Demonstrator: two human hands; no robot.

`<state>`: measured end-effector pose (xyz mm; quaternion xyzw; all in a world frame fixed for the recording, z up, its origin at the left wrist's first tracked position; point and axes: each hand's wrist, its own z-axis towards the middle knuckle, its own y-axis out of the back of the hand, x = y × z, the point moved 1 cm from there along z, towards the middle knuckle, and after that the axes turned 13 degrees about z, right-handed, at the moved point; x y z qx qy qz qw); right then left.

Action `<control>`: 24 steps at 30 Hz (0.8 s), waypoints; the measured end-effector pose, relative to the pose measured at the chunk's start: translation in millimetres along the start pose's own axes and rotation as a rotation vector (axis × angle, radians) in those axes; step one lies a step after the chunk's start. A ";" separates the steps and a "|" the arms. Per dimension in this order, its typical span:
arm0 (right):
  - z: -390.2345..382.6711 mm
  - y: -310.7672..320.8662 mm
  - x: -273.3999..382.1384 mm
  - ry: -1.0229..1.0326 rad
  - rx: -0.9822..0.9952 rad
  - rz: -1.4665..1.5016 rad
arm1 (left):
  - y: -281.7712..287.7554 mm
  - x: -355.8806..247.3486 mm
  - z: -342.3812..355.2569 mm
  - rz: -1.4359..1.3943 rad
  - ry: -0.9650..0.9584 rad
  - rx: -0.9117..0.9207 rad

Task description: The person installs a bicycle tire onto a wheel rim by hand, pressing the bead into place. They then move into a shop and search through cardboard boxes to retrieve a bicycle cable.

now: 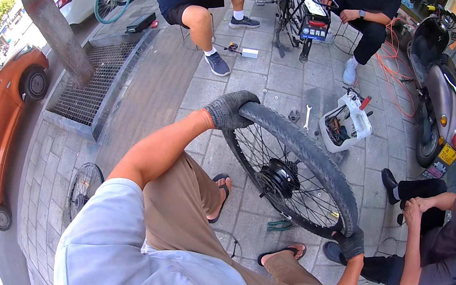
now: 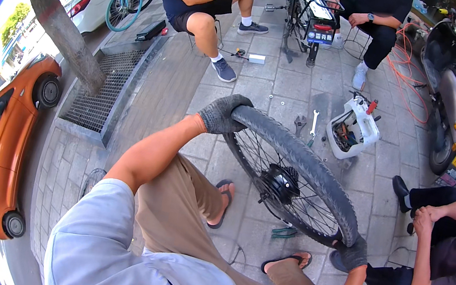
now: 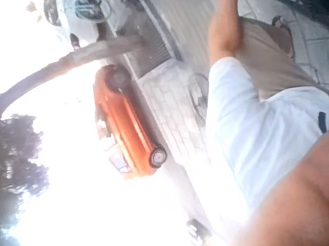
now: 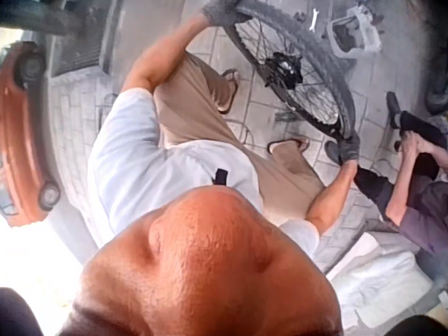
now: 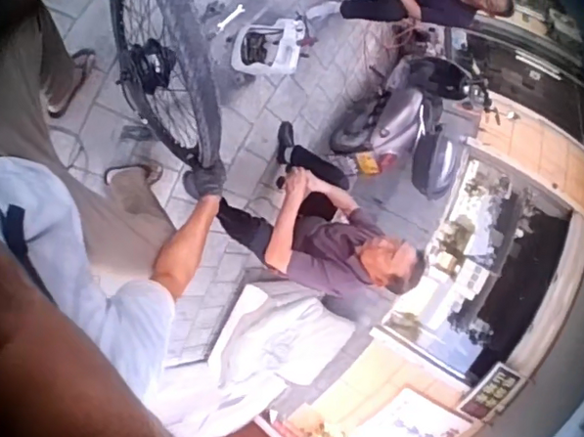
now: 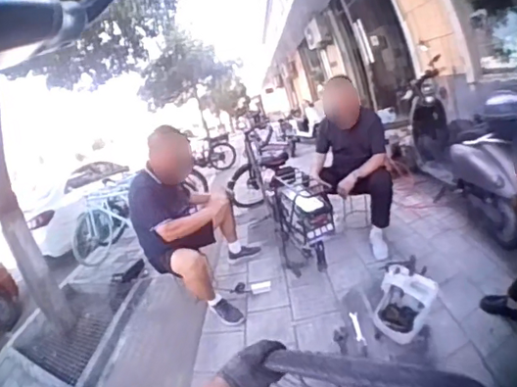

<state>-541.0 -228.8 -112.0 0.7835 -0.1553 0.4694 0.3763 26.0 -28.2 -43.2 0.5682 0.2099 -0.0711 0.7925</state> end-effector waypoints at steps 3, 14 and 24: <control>-10.8 -18.9 30.5 0.080 -0.037 0.042 | -3.0 -8.5 -9.9 0.086 -0.089 -0.034; -20.8 -7.7 52.8 0.102 -0.062 0.036 | 24.7 -25.3 8.3 0.084 -0.020 0.300; -23.7 -13.5 29.8 0.209 -0.194 0.021 | 22.8 -39.0 13.2 0.058 -0.059 0.311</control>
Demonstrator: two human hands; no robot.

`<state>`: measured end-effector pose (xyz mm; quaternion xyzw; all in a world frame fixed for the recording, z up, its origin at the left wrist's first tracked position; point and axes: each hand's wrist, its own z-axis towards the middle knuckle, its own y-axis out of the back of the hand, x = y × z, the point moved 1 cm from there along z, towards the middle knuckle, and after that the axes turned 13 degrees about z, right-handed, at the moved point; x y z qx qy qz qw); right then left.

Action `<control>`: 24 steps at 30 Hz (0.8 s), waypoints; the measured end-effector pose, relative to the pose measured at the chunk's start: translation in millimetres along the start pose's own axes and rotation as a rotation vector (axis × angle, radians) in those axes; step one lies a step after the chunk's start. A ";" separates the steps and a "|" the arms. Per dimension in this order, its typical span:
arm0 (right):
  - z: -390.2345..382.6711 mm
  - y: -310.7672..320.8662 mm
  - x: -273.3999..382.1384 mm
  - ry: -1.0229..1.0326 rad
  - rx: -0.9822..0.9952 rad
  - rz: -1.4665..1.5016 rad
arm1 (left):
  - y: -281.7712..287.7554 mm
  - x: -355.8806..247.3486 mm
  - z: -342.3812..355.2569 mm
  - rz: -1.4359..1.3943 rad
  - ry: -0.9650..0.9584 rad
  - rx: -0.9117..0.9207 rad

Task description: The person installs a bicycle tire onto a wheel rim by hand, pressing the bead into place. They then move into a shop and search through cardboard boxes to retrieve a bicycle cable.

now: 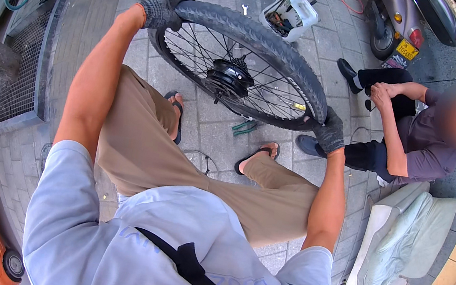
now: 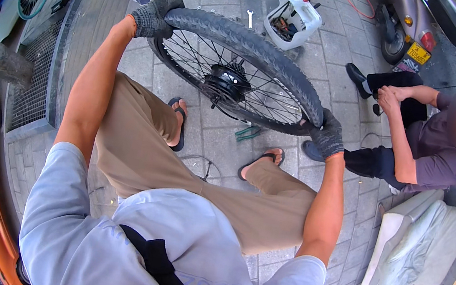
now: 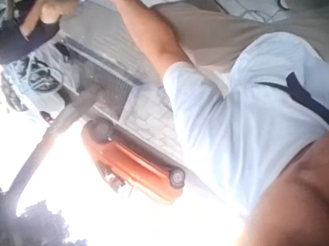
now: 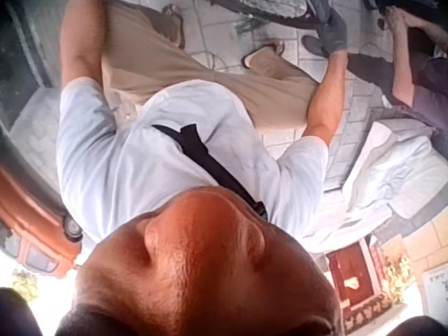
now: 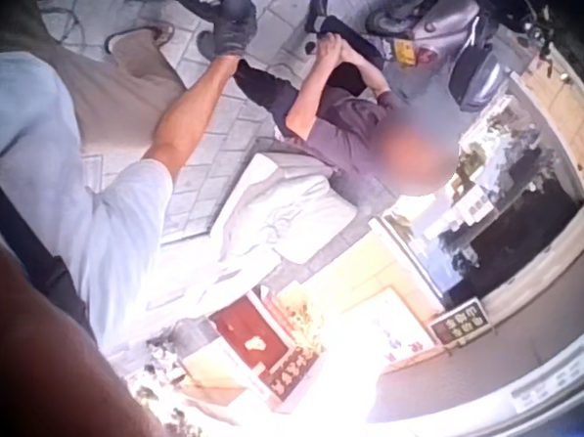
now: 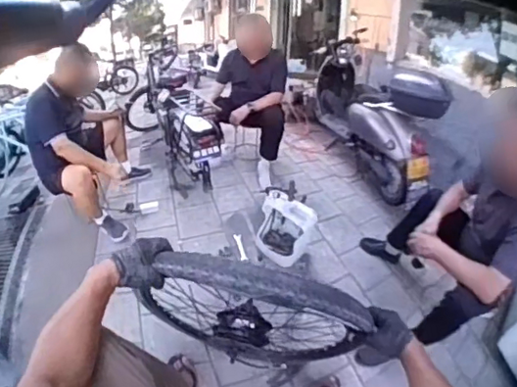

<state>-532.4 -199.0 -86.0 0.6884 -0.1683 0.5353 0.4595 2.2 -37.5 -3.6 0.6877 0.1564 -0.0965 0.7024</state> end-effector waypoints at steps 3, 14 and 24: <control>-4.2 -8.8 8.8 0.070 -0.094 -0.051 | 1.5 1.7 9.9 -0.003 0.043 0.041; 13.1 9.9 25.8 -0.206 0.144 0.019 | -2.6 2.0 12.1 0.050 0.041 0.066; 11.2 -1.7 40.5 -0.090 -0.016 -0.080 | -8.8 6.0 19.8 0.035 -0.001 0.004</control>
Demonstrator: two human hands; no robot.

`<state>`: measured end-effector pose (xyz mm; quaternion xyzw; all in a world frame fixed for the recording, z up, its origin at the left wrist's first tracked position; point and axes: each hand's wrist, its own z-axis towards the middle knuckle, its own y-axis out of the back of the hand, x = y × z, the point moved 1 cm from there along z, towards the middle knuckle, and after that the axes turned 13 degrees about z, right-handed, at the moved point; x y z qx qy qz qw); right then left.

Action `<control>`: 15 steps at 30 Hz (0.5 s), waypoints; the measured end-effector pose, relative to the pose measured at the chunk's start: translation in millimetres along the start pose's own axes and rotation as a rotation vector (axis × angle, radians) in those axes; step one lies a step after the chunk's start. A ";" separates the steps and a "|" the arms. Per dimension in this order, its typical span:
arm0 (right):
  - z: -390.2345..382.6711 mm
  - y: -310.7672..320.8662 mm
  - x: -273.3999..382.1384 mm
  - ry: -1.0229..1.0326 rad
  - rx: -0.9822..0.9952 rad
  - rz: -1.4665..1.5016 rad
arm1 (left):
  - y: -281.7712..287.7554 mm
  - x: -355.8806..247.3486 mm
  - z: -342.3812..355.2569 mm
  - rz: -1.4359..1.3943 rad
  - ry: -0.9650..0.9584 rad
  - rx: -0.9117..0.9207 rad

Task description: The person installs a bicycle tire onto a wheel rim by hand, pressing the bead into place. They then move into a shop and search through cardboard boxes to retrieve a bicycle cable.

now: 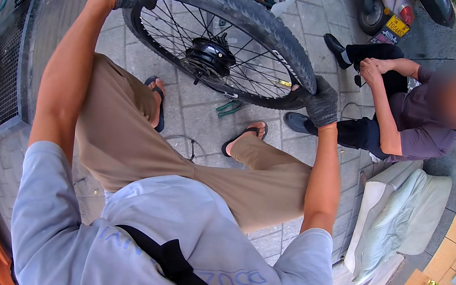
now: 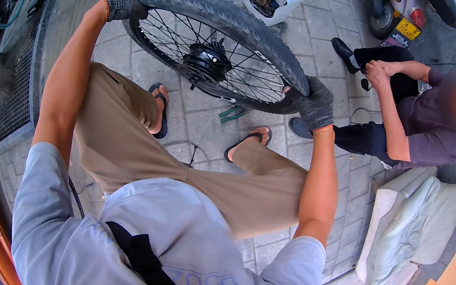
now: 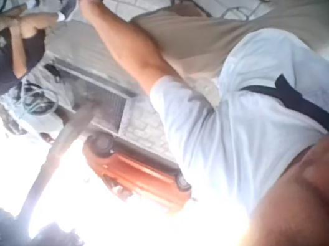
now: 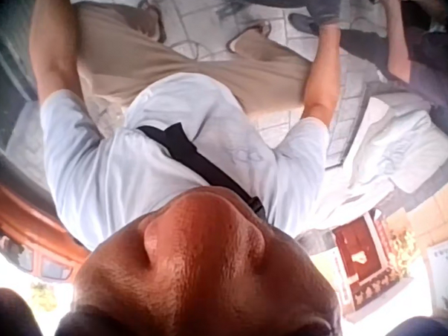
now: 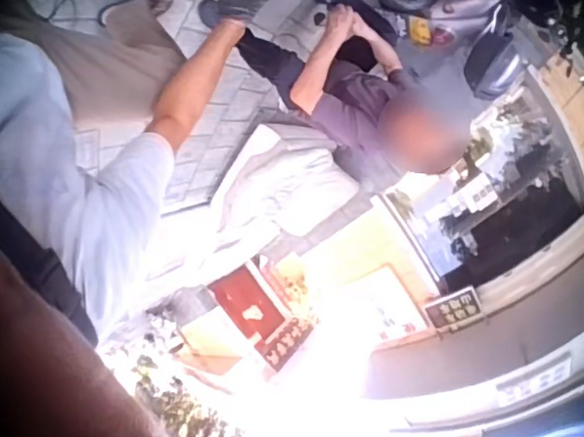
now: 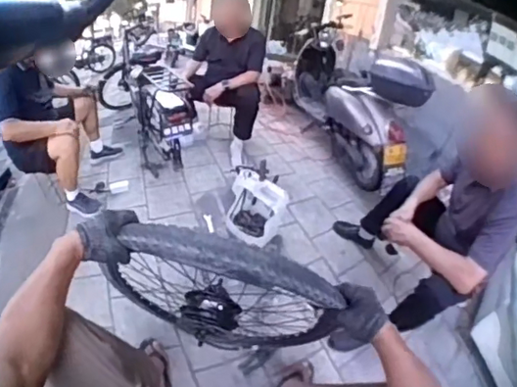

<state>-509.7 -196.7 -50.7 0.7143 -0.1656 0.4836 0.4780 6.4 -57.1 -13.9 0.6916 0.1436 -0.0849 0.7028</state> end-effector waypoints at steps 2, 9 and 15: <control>2.0 5.9 -2.2 -0.057 0.078 0.044 | 4.3 -2.0 -0.1 0.031 0.009 0.044; -0.6 -11.3 -1.9 0.149 -0.057 0.055 | 13.4 -21.3 0.1 0.021 0.041 0.102; 9.3 -5.3 2.4 0.016 -0.030 0.107 | 10.8 -16.7 1.5 -0.054 0.051 0.076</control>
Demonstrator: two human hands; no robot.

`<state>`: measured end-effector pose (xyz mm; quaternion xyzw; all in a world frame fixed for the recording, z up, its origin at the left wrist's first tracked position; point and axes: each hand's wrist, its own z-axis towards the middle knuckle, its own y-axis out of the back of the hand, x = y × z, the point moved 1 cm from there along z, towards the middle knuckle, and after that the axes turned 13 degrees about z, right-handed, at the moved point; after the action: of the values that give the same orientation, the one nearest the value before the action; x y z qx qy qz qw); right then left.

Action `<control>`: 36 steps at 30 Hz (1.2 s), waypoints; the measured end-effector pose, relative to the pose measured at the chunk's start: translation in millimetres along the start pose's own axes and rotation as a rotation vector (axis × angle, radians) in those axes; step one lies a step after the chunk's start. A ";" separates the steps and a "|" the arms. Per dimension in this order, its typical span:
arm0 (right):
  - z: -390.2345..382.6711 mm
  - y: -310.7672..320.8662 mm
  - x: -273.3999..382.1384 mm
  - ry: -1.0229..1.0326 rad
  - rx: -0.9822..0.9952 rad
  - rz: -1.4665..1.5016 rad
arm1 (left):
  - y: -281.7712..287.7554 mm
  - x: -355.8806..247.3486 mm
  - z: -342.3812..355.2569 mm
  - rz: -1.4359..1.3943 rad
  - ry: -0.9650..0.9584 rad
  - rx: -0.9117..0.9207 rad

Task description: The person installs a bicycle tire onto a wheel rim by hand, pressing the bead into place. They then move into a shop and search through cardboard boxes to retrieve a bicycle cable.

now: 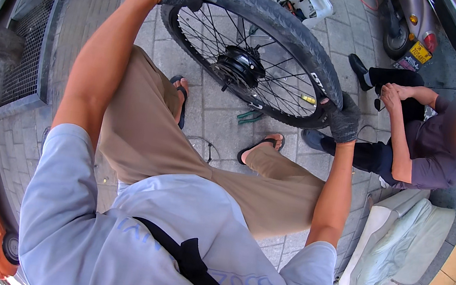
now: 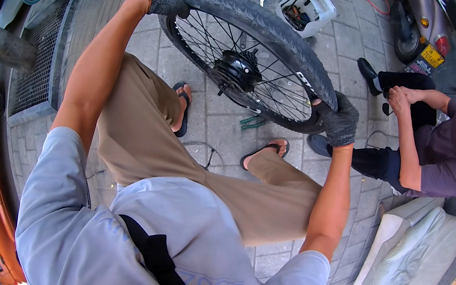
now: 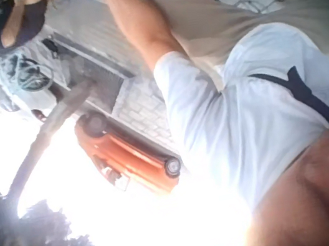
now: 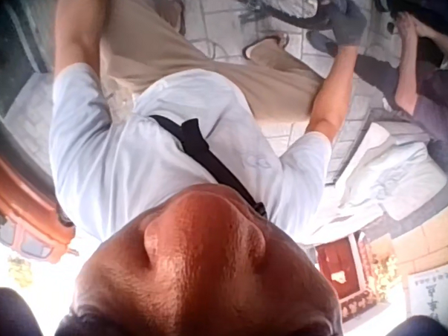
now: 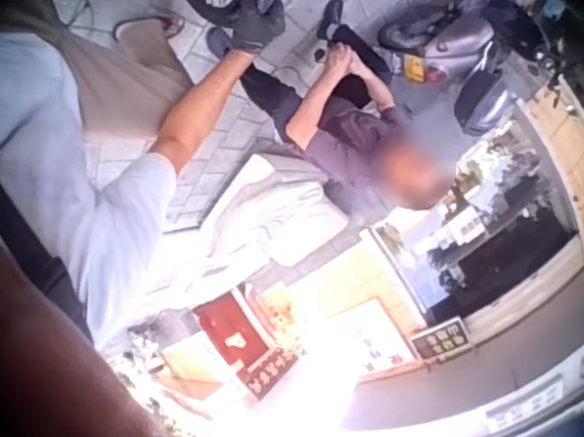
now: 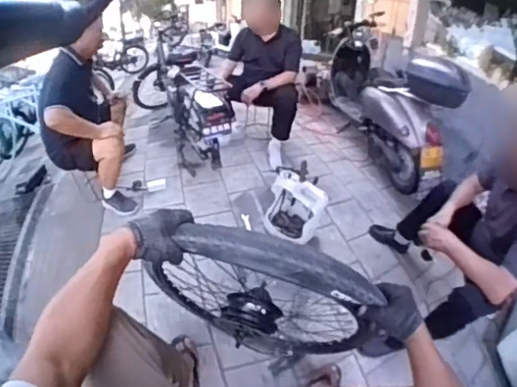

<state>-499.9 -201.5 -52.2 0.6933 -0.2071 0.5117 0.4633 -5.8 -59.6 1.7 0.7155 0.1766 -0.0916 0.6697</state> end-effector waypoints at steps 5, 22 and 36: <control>2.1 -1.2 14.9 0.183 0.009 -0.067 | -0.5 -12.3 5.6 0.040 -0.043 -0.006; 7.7 -7.7 75.9 0.235 0.136 -0.134 | 3.5 -49.0 19.3 0.033 -0.090 0.060; 25.3 -19.4 109.2 0.076 0.107 -0.308 | 4.3 -69.4 33.6 -0.003 -0.089 0.105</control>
<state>-429.4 -193.3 36.8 0.7206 -0.0534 0.4706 0.5063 -64.5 -102.1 28.3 0.7445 0.1427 -0.1332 0.6384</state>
